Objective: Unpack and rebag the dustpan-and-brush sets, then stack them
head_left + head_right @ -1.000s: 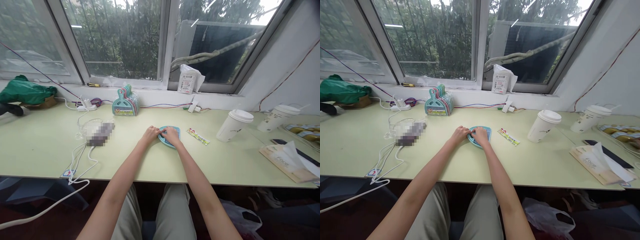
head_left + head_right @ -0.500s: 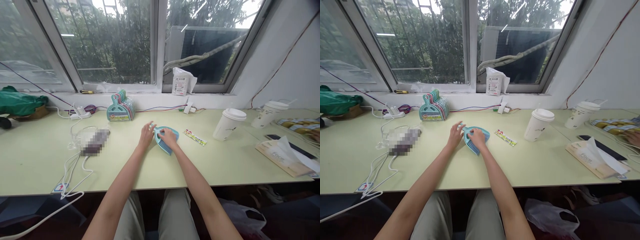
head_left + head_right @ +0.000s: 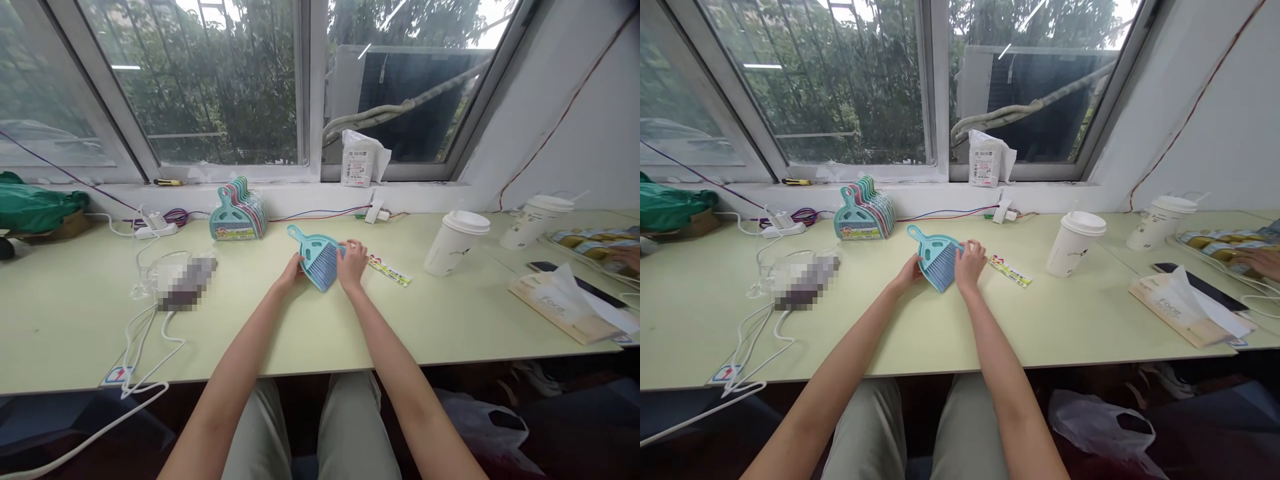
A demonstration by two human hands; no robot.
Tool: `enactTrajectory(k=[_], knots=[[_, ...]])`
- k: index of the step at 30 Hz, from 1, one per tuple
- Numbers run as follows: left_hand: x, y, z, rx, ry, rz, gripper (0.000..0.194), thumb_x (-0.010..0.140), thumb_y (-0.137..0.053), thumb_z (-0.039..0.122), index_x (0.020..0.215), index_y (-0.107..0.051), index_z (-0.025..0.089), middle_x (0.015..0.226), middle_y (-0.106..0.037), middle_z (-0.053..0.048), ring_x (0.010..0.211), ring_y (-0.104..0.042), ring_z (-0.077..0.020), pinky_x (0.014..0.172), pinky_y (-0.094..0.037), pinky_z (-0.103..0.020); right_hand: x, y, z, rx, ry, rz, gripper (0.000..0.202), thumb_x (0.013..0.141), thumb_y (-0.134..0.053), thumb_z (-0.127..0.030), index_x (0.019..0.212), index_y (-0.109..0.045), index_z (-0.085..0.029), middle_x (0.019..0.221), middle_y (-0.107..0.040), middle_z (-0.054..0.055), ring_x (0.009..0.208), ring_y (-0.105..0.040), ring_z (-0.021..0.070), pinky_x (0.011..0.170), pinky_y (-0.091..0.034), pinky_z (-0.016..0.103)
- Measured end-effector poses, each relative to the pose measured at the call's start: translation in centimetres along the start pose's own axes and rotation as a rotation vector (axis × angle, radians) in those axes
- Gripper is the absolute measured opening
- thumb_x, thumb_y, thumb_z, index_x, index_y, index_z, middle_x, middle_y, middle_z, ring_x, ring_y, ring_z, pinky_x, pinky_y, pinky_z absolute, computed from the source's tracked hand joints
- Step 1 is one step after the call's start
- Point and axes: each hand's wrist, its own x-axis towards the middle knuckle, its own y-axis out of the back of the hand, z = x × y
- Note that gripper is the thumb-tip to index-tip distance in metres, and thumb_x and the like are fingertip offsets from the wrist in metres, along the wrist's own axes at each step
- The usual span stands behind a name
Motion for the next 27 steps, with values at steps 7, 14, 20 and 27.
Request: enactTrajectory(k=[7,14,20,27], knots=[[0.7,2.5,1.4,-0.113,-0.197,0.322,0.032,0.087,-0.045,0.041,0.107,-0.058,0.02,0.103,-0.066,-0.005,0.1,-0.062,-0.0189,0.082,-0.051,-0.029,0.6,-0.3,3.6,-0.325,-0.264,-0.123,0.05,0.093,-0.037,-0.035,0.132,-0.046,-0.007,0.146,-0.032,0.027,0.139,-0.017,0.0384,0.103,-0.015,0.063],[1.7,4.0,0.2,-0.016,-0.129,0.271,0.038,0.075,-0.063,0.035,0.11,-0.056,0.023,0.1,-0.066,-0.004,0.088,-0.065,-0.0172,0.07,-0.052,-0.026,0.4,-1.4,2.9,-0.083,0.069,-0.287,0.035,0.092,-0.036,-0.024,0.116,-0.06,-0.02,0.124,-0.06,0.011,0.113,-0.054,0.0211,0.098,-0.034,0.036],[1.7,4.5,-0.2,0.003,-0.115,0.191,0.041,0.071,-0.068,0.032,0.109,-0.054,0.025,0.098,-0.064,-0.002,0.078,-0.064,-0.0134,0.068,-0.052,-0.025,0.2,-1.8,3.6,-0.244,-0.087,-0.306,0.038,0.09,-0.046,-0.032,0.125,-0.057,-0.019,0.14,-0.048,0.013,0.132,-0.036,0.0297,0.106,-0.022,0.05],[1.8,4.7,-0.5,-0.034,-0.056,0.154,0.041,0.07,-0.069,0.03,0.107,-0.053,0.022,0.089,-0.063,-0.001,0.071,-0.063,-0.0127,0.063,-0.053,-0.025,1.3,-1.0,2.7,0.037,-0.175,-0.204,0.043,0.094,-0.033,-0.034,0.127,-0.056,-0.02,0.122,-0.063,0.01,0.112,-0.057,0.0209,0.095,-0.038,0.032]])
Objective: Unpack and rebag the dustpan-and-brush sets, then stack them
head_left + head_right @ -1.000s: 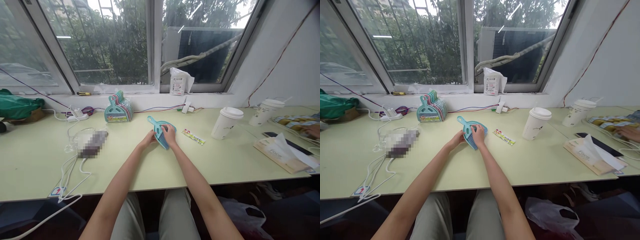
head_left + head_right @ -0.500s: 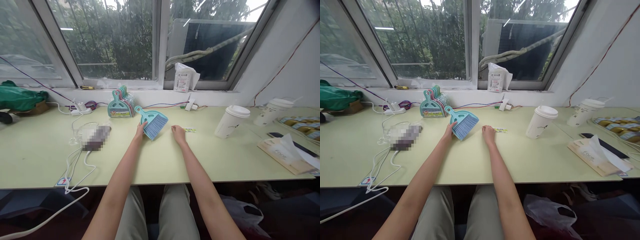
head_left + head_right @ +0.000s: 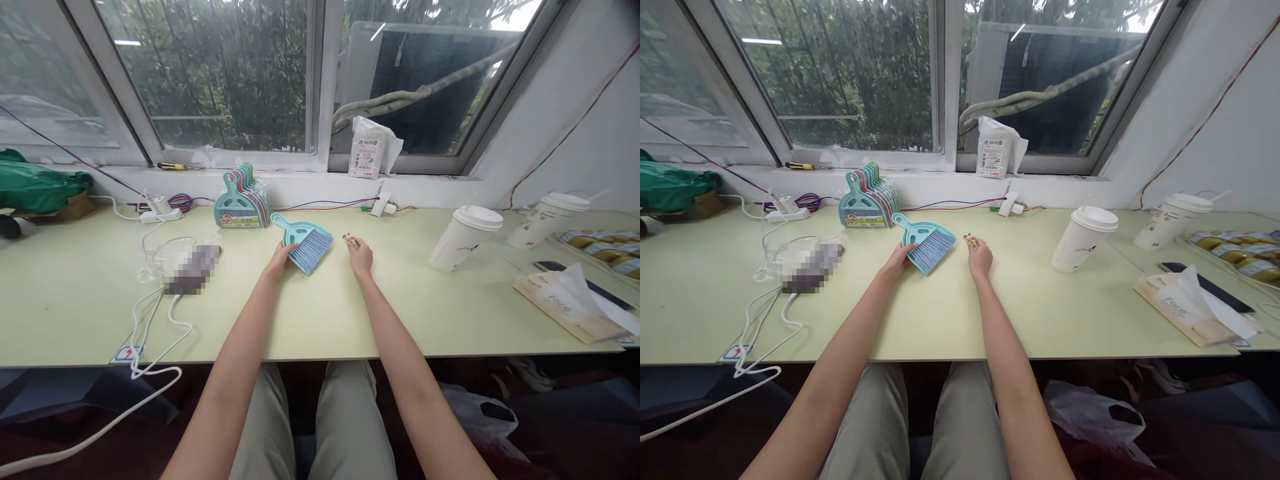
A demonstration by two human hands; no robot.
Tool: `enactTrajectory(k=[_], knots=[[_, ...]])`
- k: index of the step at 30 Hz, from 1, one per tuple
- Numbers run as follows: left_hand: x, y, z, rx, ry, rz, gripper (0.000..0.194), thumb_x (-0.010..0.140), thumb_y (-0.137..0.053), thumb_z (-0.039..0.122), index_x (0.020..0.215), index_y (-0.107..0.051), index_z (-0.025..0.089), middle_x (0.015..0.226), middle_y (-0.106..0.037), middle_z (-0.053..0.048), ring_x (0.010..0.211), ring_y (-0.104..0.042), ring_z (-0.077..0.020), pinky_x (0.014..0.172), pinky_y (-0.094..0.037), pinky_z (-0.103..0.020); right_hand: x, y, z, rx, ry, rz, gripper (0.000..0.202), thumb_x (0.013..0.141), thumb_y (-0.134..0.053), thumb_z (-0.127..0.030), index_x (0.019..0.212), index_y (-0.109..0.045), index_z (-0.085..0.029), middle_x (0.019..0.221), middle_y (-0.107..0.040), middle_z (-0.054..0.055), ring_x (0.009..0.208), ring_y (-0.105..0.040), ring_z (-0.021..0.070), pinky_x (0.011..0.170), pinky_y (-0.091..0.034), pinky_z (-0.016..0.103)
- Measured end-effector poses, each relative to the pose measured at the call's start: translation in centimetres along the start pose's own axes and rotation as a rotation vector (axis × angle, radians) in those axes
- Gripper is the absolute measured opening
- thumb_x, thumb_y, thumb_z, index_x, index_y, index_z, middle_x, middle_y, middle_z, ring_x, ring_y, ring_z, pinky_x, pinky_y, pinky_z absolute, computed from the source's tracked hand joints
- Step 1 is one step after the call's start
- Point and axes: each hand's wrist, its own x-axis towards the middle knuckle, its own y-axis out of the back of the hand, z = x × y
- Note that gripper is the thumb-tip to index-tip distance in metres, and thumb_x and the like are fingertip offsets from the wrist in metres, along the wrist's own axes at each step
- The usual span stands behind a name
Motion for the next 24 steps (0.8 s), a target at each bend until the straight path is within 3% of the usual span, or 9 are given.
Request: enactTrajectory(k=[3,7,10,13,16,18,19,22,24], knots=[[-0.6,-0.7,0.0,-0.03,0.015,-0.082,0.041,0.07,-0.072,0.035,0.104,-0.056,0.02,0.088,-0.065,-0.003,0.072,-0.064,-0.0135,0.064,-0.054,-0.025,-1.0,-0.3,-1.7,0.134,0.158,0.012,0.051,0.097,-0.023,-0.039,0.141,-0.04,-0.021,0.143,-0.047,0.008,0.128,-0.044,0.0182,0.103,-0.034,0.032],[-1.4,-1.5,0.1,-0.097,-0.028,-0.199,0.045,0.071,-0.072,0.044,0.104,-0.058,0.017,0.093,-0.067,-0.007,0.076,-0.065,-0.0154,0.066,-0.054,-0.026,-3.3,-1.6,-3.5,0.039,0.448,-0.299,0.048,0.094,-0.035,-0.048,0.14,-0.041,-0.034,0.155,-0.026,0.0,0.144,-0.015,0.0249,0.113,-0.006,0.059],[-1.5,-1.5,0.4,-0.087,-0.046,-0.166,0.048,0.065,-0.078,0.032,0.106,-0.057,0.018,0.095,-0.068,-0.006,0.077,-0.066,-0.0151,0.067,-0.054,-0.026,-4.4,-2.2,-4.0,-0.026,0.476,-0.436,0.055,0.092,-0.035,-0.055,0.144,-0.03,-0.038,0.158,-0.012,-0.001,0.146,-0.002,0.0273,0.105,0.005,0.071],[-1.5,-1.2,0.7,-0.077,-0.079,-0.164,0.055,0.059,-0.079,0.019,0.109,-0.057,0.019,0.1,-0.068,-0.005,0.083,-0.066,-0.0156,0.074,-0.054,-0.027,-4.5,-2.2,-4.1,-0.015,0.46,-0.447,0.054,0.092,-0.033,-0.057,0.143,-0.032,-0.039,0.159,-0.008,-0.002,0.146,0.002,0.0282,0.102,0.006,0.074],[-1.6,-1.3,0.9,-0.089,-0.11,-0.191,0.058,0.058,-0.078,0.016,0.111,-0.056,0.019,0.105,-0.067,-0.006,0.091,-0.066,-0.0185,0.081,-0.054,-0.032,-4.1,-2.1,-4.1,0.102,0.395,-0.3,0.061,0.09,-0.036,-0.054,0.147,-0.023,-0.035,0.159,0.0,0.001,0.146,0.004,0.0285,0.104,0.0,0.074],[-1.8,-1.5,1.0,-0.086,-0.102,-0.189,0.059,0.057,-0.078,0.016,0.111,-0.055,0.019,0.108,-0.066,-0.007,0.094,-0.066,-0.0202,0.083,-0.054,-0.035,-3.6,-2.2,-4.0,0.286,0.241,-0.153,0.077,0.086,-0.046,-0.052,0.15,-0.011,-0.029,0.159,0.0,0.007,0.146,-0.002,0.0278,0.109,-0.011,0.067],[-1.9,-1.6,1.0,-0.078,-0.095,-0.19,0.059,0.057,-0.078,0.017,0.112,-0.054,0.018,0.109,-0.065,-0.007,0.094,-0.066,-0.0208,0.083,-0.054,-0.036,-3.4,-2.2,-3.8,0.418,0.139,-0.135,0.083,0.083,-0.052,-0.05,0.15,-0.009,-0.026,0.159,-0.007,0.011,0.146,-0.011,0.0275,0.111,-0.02,0.061],[-2.2,-2.0,0.9,-0.008,-0.098,-0.234,0.061,0.058,-0.078,0.02,0.113,-0.054,0.018,0.11,-0.065,-0.008,0.094,-0.065,-0.0209,0.08,-0.055,-0.035,-2.5,-2.4,-3.0,0.817,-0.14,-0.392,0.077,0.077,-0.065,-0.04,0.142,-0.029,-0.021,0.141,-0.046,0.017,0.124,-0.052,0.0281,0.098,-0.047,0.048],[-2.4,-2.0,1.1,0.086,-0.117,-0.26,0.053,0.065,-0.075,0.029,0.113,-0.054,0.018,0.109,-0.065,-0.008,0.094,-0.065,-0.0214,0.079,-0.055,-0.035,-2.0,-2.3,-2.4,0.969,-0.229,-0.541,0.062,0.071,-0.071,-0.032,0.126,-0.046,-0.02,0.119,-0.064,0.014,0.099,-0.067,0.027,0.084,-0.056,0.045]])
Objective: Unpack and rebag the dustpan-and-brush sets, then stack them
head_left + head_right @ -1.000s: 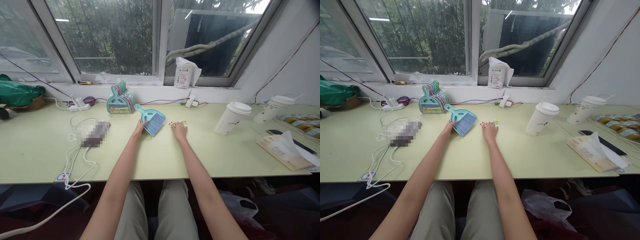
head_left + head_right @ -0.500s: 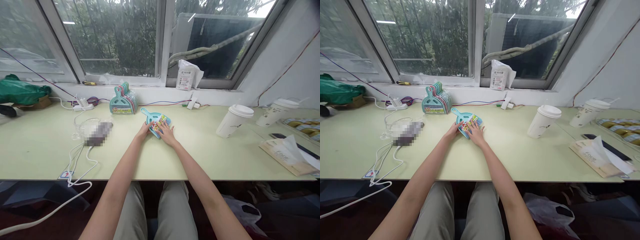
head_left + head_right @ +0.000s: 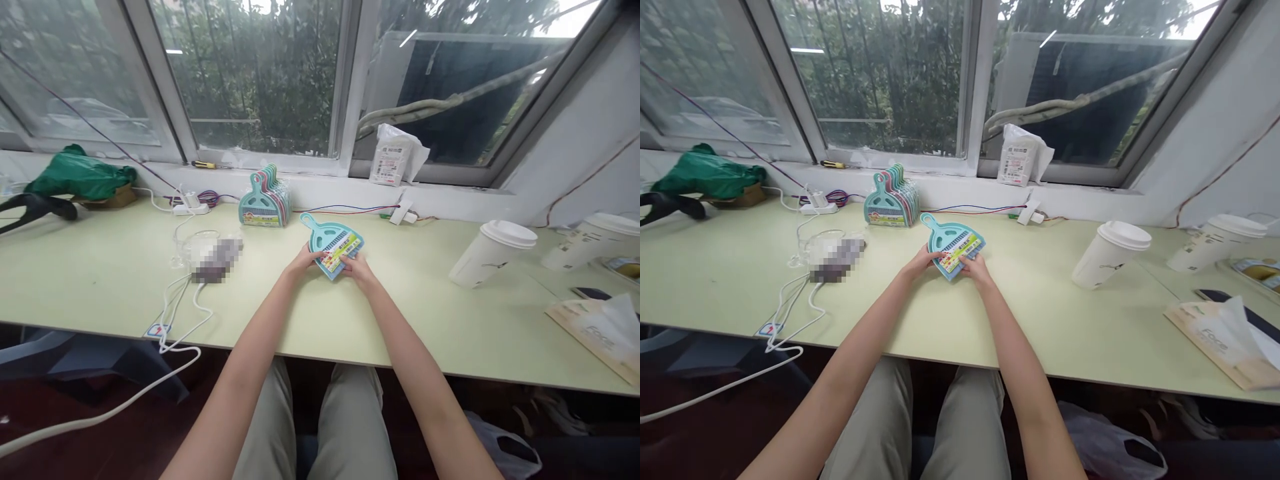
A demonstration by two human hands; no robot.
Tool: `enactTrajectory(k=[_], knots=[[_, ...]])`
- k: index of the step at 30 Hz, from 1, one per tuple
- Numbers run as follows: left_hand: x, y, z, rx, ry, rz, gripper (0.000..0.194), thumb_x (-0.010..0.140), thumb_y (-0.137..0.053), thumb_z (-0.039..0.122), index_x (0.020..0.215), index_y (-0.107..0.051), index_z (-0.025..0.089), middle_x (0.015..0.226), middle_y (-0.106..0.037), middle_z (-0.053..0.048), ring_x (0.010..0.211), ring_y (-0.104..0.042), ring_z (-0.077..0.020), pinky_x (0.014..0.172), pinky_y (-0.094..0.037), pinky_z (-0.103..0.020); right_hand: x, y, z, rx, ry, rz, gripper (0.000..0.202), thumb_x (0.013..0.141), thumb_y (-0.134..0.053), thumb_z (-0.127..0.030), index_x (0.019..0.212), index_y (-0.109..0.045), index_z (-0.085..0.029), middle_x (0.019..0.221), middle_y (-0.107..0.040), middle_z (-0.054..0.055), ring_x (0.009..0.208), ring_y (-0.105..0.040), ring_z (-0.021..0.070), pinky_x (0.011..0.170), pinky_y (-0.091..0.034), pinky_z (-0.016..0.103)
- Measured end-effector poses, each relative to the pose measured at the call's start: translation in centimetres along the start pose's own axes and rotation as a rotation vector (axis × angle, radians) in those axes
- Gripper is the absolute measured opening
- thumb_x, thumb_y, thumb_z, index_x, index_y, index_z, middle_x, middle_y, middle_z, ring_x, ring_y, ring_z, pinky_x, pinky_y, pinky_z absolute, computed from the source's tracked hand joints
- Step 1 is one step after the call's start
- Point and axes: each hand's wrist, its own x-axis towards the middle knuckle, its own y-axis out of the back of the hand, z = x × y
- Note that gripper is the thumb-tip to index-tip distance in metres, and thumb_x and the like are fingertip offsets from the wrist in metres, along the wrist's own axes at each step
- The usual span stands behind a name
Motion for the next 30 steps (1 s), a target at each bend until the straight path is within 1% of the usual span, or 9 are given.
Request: enactTrajectory(k=[2,5,8,11,14,17,21,25,30], knots=[[-0.3,0.4,0.6,0.178,-0.013,0.052,0.036,0.08,-0.059,0.042,0.106,-0.059,0.017,0.104,-0.067,-0.009,0.094,-0.065,-0.0229,0.08,-0.054,-0.037,0.2,0.7,-0.1,0.087,0.01,0.002,0.049,0.066,-0.076,-0.025,0.11,-0.054,-0.02,0.103,-0.071,0.009,0.083,-0.07,0.0237,0.074,-0.059,0.042],[-1.0,2.1,1.8,0.648,-0.118,0.404,0.038,0.093,-0.034,0.041,0.098,-0.064,0.017,0.11,-0.065,-0.012,0.112,-0.058,-0.0264,0.095,-0.047,-0.042,0.2,1.8,-0.4,0.163,0.067,0.055,0.04,0.064,-0.077,-0.02,0.098,-0.056,-0.021,0.091,-0.073,0.004,0.071,-0.07,0.0192,0.068,-0.06,0.036],[-2.1,5.2,2.6,1.106,-0.152,0.889,0.035,0.088,-0.044,0.024,0.121,-0.055,0.018,0.141,-0.043,-0.013,0.139,-0.028,-0.0297,0.11,-0.028,-0.05,0.1,2.5,-0.5,0.198,0.074,0.113,0.038,0.063,-0.076,-0.018,0.096,-0.056,-0.021,0.087,-0.073,0.002,0.068,-0.07,0.0171,0.066,-0.059,0.032],[-3.0,8.2,2.2,1.254,0.065,1.148,0.063,0.077,-0.055,0.016,0.138,-0.036,0.014,0.153,-0.023,-0.019,0.144,-0.009,-0.0356,0.109,-0.017,-0.062,0.0,2.8,-0.5,0.222,0.084,0.126,0.039,0.063,-0.076,-0.017,0.097,-0.057,-0.022,0.089,-0.073,0.002,0.07,-0.07,0.0169,0.065,-0.06,0.031],[-3.2,9.7,1.2,1.26,0.26,1.097,0.061,0.08,-0.051,0.014,0.139,-0.035,0.01,0.146,-0.034,-0.025,0.14,-0.023,-0.0369,0.108,-0.017,-0.06,0.1,2.8,-0.4,0.22,0.074,0.117,0.041,0.062,-0.077,-0.017,0.098,-0.057,-0.023,0.092,-0.073,0.002,0.075,-0.071,0.018,0.067,-0.06,0.032],[-2.9,9.5,1.0,1.332,0.279,0.948,0.046,0.085,-0.039,0.007,0.129,-0.05,0.013,0.123,-0.058,-0.021,0.124,-0.048,-0.0312,0.106,-0.023,-0.051,0.2,2.9,-0.2,0.215,0.054,0.105,0.041,0.062,-0.077,-0.017,0.099,-0.058,-0.023,0.092,-0.073,0.002,0.076,-0.071,0.0187,0.068,-0.061,0.032],[-2.5,8.3,1.7,1.461,0.237,0.792,0.04,0.085,-0.033,0.002,0.108,-0.064,0.013,0.102,-0.067,-0.016,0.1,-0.06,-0.026,0.098,-0.03,-0.046,0.6,3.2,0.1,0.205,0.024,0.114,0.04,0.061,-0.076,-0.015,0.097,-0.059,-0.022,0.089,-0.073,0.002,0.074,-0.071,0.0184,0.065,-0.061,0.03],[-2.4,7.6,1.9,1.467,0.125,0.593,0.03,0.079,-0.046,0.005,0.081,-0.071,0.02,0.097,-0.07,-0.008,0.091,-0.061,-0.0194,0.104,-0.026,-0.04,0.9,3.5,0.2,0.22,0.005,0.144,0.037,0.063,-0.074,-0.011,0.095,-0.06,-0.022,0.088,-0.073,0.002,0.071,-0.071,0.0175,0.061,-0.061,0.028],[-2.7,7.0,2.3,1.366,-0.085,0.68,0.031,0.076,-0.045,0.003,0.073,-0.071,0.02,0.088,-0.069,-0.007,0.086,-0.061,-0.0185,0.108,-0.02,-0.042,0.9,3.6,0.1,0.232,0.013,0.175,0.033,0.064,-0.072,-0.01,0.093,-0.06,-0.021,0.088,-0.073,0.002,0.074,-0.071,0.0174,0.067,-0.061,0.029]])
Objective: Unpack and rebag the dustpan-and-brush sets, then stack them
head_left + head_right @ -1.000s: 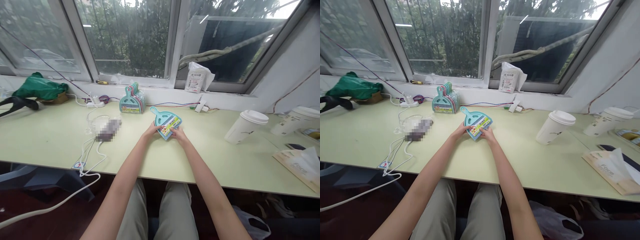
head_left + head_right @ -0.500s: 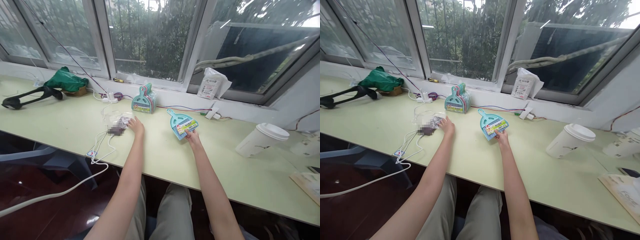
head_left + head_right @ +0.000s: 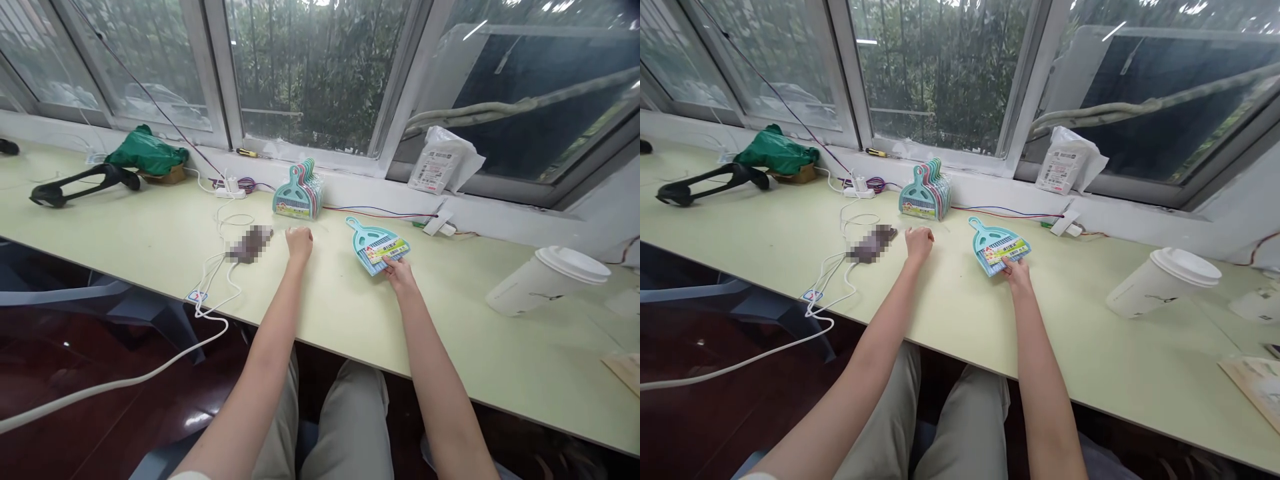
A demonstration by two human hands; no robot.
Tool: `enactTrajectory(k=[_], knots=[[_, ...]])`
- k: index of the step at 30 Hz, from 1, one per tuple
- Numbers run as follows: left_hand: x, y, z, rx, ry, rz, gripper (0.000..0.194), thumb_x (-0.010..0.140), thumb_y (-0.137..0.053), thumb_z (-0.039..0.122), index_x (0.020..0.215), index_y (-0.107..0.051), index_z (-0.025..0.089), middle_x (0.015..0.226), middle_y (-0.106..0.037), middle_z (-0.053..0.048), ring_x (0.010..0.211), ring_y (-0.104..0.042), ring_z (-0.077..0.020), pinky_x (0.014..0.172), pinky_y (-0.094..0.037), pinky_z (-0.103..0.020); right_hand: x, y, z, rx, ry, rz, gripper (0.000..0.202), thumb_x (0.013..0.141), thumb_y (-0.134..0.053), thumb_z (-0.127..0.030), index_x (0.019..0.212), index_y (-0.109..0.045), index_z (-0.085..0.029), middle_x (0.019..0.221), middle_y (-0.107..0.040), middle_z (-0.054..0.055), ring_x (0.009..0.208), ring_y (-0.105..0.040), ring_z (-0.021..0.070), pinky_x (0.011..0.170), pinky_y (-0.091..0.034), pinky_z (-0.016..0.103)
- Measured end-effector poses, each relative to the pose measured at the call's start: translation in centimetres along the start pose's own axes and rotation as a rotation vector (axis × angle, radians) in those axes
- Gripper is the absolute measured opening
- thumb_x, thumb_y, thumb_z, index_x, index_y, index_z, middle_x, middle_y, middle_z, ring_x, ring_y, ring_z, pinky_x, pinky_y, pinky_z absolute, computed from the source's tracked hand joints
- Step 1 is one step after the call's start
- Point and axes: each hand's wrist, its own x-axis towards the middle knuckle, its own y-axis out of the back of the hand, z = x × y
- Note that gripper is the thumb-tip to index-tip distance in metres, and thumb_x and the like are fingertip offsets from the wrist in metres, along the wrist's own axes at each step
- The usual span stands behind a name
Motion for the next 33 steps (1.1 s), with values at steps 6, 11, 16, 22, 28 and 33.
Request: enactTrajectory(k=[6,11,16,22,28,33], knots=[[-0.5,1.0,1.4,-0.075,-0.16,0.059,0.033,0.08,-0.04,0.006,0.074,-0.069,0.022,0.086,-0.068,-0.006,0.089,-0.06,-0.0212,0.111,-0.015,-0.046,-0.2,-0.1,-0.1,-0.027,-0.002,-0.013,0.036,0.064,-0.073,-0.011,0.095,-0.06,-0.022,0.092,-0.073,0.003,0.078,-0.071,0.0189,0.073,-0.061,0.033],[-0.5,0.2,0.7,0.047,-0.039,-0.157,0.026,0.079,-0.045,0.008,0.076,-0.069,0.018,0.081,-0.068,-0.011,0.089,-0.062,-0.0237,0.105,-0.023,-0.046,-0.5,-0.4,-0.3,-0.059,0.009,-0.013,0.033,0.066,-0.071,-0.012,0.096,-0.06,-0.021,0.088,-0.074,0.003,0.076,-0.071,0.0195,0.072,-0.061,0.035],[-0.8,-0.6,1.3,-0.044,0.057,-0.061,0.036,0.083,-0.052,0.046,0.105,-0.062,0.019,0.108,-0.063,-0.013,0.107,-0.055,-0.029,0.094,-0.033,-0.043,-1.5,-0.4,-1.2,-0.131,-0.066,-0.082,0.026,0.067,-0.071,-0.01,0.09,-0.062,-0.017,0.082,-0.074,0.005,0.068,-0.07,0.0186,0.063,-0.06,0.031],[-1.3,-1.8,1.9,0.054,-0.018,-0.19,0.026,0.075,-0.063,0.036,0.095,-0.065,0.019,0.112,-0.059,-0.014,0.108,-0.051,-0.0312,0.091,-0.034,-0.043,-2.5,-0.1,-2.4,-0.21,-0.126,-0.178,0.025,0.067,-0.072,-0.01,0.089,-0.063,-0.015,0.084,-0.074,0.008,0.068,-0.071,0.0205,0.062,-0.059,0.032],[-0.6,-1.7,1.3,0.041,0.022,-0.104,0.014,0.082,-0.051,0.019,0.086,-0.065,0.02,0.1,-0.066,-0.01,0.099,-0.056,-0.0263,0.089,-0.034,-0.04,-2.9,-1.3,-2.2,-0.237,-0.094,-0.133,0.028,0.065,-0.072,-0.007,0.09,-0.062,-0.015,0.079,-0.074,0.006,0.063,-0.07,0.0204,0.062,-0.059,0.034],[-1.2,-1.3,3.0,0.003,-0.069,-0.025,0.015,0.089,-0.047,0.023,0.09,-0.062,0.021,0.102,-0.065,-0.01,0.106,-0.053,-0.0259,0.094,-0.031,-0.039,-3.8,-2.5,-2.3,-0.22,-0.017,-0.186,0.031,0.067,-0.073,-0.011,0.095,-0.062,-0.017,0.084,-0.074,0.006,0.068,-0.071,0.0202,0.065,-0.06,0.034]])
